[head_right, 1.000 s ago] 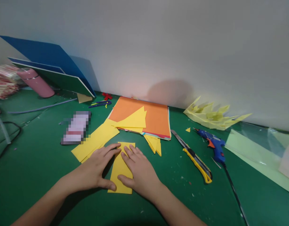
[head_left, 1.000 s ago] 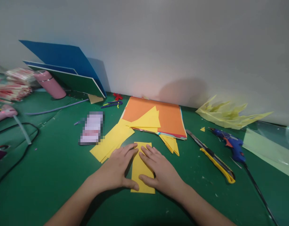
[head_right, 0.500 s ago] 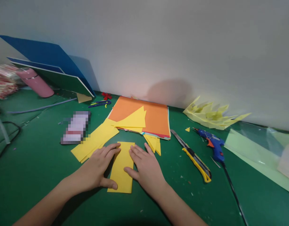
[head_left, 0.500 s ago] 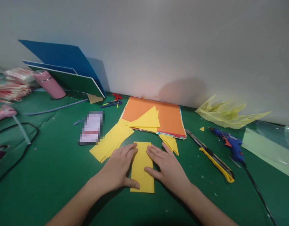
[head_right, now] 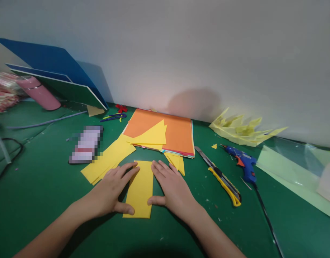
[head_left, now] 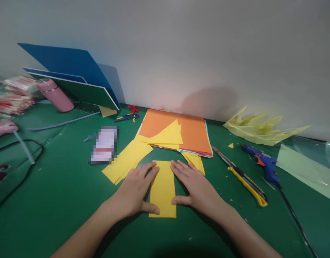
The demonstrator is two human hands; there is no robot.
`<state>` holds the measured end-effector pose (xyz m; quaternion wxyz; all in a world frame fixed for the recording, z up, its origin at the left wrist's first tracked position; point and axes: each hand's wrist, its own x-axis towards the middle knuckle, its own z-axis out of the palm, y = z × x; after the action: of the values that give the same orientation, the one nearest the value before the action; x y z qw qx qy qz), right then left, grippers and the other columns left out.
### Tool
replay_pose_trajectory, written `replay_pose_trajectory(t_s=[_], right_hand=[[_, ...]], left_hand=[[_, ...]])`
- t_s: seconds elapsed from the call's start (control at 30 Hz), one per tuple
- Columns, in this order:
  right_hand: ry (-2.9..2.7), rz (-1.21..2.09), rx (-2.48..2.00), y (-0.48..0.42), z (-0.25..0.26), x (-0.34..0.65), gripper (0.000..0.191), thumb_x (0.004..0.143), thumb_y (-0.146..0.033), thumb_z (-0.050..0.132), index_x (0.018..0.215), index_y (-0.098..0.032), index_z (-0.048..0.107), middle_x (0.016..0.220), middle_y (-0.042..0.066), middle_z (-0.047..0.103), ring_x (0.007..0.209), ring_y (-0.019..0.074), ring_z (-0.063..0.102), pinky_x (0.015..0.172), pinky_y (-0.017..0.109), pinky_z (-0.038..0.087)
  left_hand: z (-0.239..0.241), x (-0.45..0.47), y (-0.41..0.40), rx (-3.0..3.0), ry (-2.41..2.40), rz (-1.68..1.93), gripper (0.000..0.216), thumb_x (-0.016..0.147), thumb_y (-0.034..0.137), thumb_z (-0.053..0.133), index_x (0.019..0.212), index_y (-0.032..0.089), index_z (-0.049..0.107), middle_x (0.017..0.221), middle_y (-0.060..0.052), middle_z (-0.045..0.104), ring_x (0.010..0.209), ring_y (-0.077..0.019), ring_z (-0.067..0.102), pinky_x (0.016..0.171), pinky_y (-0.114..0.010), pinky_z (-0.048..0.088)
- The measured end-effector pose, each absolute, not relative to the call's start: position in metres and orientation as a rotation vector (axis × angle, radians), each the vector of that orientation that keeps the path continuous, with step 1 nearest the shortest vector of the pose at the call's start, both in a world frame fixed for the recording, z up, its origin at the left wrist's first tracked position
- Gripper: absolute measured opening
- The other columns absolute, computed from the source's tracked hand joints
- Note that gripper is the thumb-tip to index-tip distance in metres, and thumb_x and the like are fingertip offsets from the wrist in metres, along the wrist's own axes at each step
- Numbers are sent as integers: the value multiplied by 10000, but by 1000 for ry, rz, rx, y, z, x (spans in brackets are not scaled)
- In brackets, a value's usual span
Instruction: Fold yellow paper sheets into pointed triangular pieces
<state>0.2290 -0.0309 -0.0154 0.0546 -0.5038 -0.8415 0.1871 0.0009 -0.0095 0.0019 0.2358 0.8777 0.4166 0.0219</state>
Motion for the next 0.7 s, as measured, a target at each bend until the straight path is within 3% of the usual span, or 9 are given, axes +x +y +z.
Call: replay_pose_trajectory(t_s=[0.23,0.4,0.47,0.57,0.7], right_hand=[[-2645,735,-1579,-37,-8,226,1236,580,-696,690,1487,-113,88,1537,165,66,1414,307,44,1145,502,104],[-2653,739,-1559,-38,-11,228,1308,527,-722,698,1487,-101,62,1540,182,65,1415,325,30,1140,519,97],[-2654,677,-1545,-39,-12,228,1255,536,-725,691,1487,-127,132,1537,183,122,1411,341,83,1130,536,136],[-2667,490,-1521,-44,-8,223,1098,550,-705,705,1421,-133,361,1480,216,299,1375,392,206,1103,584,186],[-2701,300,-1461,-55,6,208,892,545,-664,744,1207,-84,599,1233,229,575,1215,387,454,1073,543,294]], left_hand=[[8,4,-10,2416,1175,-45,978,566,524,789,1380,186,365,1459,-185,334,1266,-390,389,1014,-535,337],[6,3,-10,2416,1167,1,959,578,533,775,1384,224,358,1459,-167,339,1269,-386,389,1011,-533,337],[4,2,-10,2416,1160,12,964,578,542,769,1389,232,350,1458,-164,340,1265,-388,393,1007,-537,337],[2,2,-10,2421,1162,18,976,568,544,776,1389,238,347,1464,-163,332,1261,-387,398,1009,-537,335],[3,4,-10,2422,1177,-24,991,553,533,793,1385,220,355,1468,-174,325,1259,-383,404,1013,-532,339]])
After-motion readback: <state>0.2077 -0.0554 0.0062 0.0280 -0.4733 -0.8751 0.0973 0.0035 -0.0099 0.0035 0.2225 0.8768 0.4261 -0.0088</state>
